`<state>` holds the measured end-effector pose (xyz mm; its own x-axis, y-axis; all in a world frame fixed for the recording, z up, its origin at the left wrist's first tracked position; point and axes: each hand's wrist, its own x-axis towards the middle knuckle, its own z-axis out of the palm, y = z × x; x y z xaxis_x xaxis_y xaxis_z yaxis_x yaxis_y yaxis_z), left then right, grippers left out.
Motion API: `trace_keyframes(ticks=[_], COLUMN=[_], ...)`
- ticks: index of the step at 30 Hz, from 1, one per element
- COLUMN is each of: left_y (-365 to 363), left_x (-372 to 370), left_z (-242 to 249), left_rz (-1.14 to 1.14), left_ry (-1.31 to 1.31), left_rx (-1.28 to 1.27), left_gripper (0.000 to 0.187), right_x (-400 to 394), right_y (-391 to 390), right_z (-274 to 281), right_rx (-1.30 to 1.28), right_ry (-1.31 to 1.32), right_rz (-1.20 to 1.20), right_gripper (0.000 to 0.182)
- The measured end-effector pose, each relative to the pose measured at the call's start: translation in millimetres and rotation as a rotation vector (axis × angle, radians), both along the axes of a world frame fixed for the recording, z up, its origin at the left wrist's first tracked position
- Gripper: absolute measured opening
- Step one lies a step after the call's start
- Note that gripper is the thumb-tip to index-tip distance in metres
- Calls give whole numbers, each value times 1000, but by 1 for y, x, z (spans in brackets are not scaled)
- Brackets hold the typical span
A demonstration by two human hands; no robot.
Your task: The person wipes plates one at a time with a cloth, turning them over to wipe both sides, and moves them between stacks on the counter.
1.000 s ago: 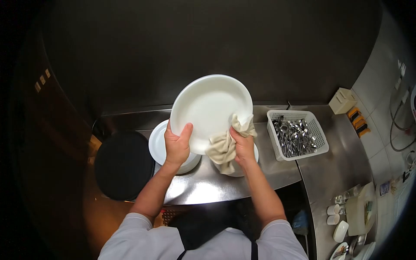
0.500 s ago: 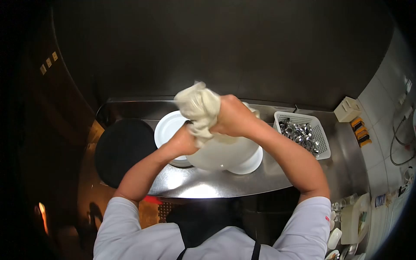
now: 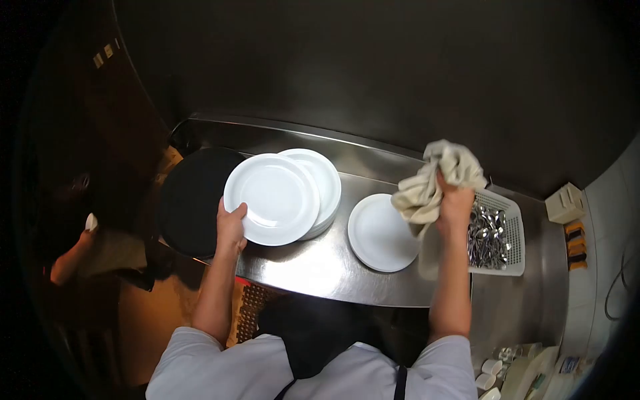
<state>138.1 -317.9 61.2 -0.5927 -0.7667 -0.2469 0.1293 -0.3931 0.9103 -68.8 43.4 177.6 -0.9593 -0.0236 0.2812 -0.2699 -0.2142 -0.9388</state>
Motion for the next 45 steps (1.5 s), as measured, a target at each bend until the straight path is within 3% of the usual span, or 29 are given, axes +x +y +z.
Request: trace_keyframes(ticks=[6, 14, 15, 16, 18, 20, 22, 23, 24, 27, 28, 31, 33, 35, 36, 37, 39, 40, 42, 43, 45], left_y=[15, 45, 42, 52, 87, 127, 186, 215, 235, 256, 255, 252, 254, 252, 253, 252, 250, 245, 235, 238, 239], left_x=[-11, -59, -68, -72, -69, -51, -28, -26, -26, -43, -48, -48, -47, -47, -47, -46, -45, -49, -55, -48, -46], left_z=[-37, -74, -94, -77, -47, -54, -46, -55, -61, -108, -98, -85, -90, -87, -86, -86, -86, -86, -89, -101, -87], left_rz=[145, 295, 287, 298, 517, 267, -431, -495, -562, -451, -431, -572, -602, -614, -603, -595, -591, -639, -716, -647, -533], left_ry=[-6, -115, -223, -534, -648, -170, -25, -144, -260, -351, -341, -422, -463, -434, -425, -442, -465, -440, -383, -389, -376], left_rx=[-109, -258, -285, -344, -763, -1034, -758, -929, -1099, -1089, -1090, -937, -881, -902, -911, -921, -952, -971, -990, -1100, -989], left_gripper=[51, 56, 64, 69, 73, 73, 86, 92, 98, 113, 120, 125, 128, 128, 128, 128, 128, 129, 132, 125, 116], right_x=[1, -1, 2, 4, -2, -17, -27, -29, -22, 21, 34, 42, 17, -19, -40, -36, 1, 20, 53, 63, 63], right_y=[44, 87, 89, 89, 82, 75, 59, 43, 25, 33, 54, 111, 111, 72, 19, -6, -35, -29, 0, 23, 85], right_z=[-115, -173, -172, -168, -165, -193, -223, -226, -218, -225, -218, -186, -178, -194, -215, -228, -209, -218, -183, -171, -179], right_rx=[137, 414, 511, 609, 765, 941, 1178, 1338, 1290, 1162, 1176, 1384, 1589, 1595, 1401, 1370, 1152, 1086, 992, 952, 1159], right_ry=[-31, -30, -39, -45, 174, 282, 341, 390, 436, 462, 535, 385, 439, 491, 425, 547, 432, 455, 415, 383, 420], right_rz=[-125, -146, -134, -127, -161, -236, -157, -51, 14, 406, 533, 623, 459, 244, 185, 140, 406, 509, 722, 834, 881], right_gripper=[47, 51, 53, 54, 55, 52, 52, 53, 53, 52, 54, 55, 53, 51, 55, 60, 61, 59, 58, 59, 59])
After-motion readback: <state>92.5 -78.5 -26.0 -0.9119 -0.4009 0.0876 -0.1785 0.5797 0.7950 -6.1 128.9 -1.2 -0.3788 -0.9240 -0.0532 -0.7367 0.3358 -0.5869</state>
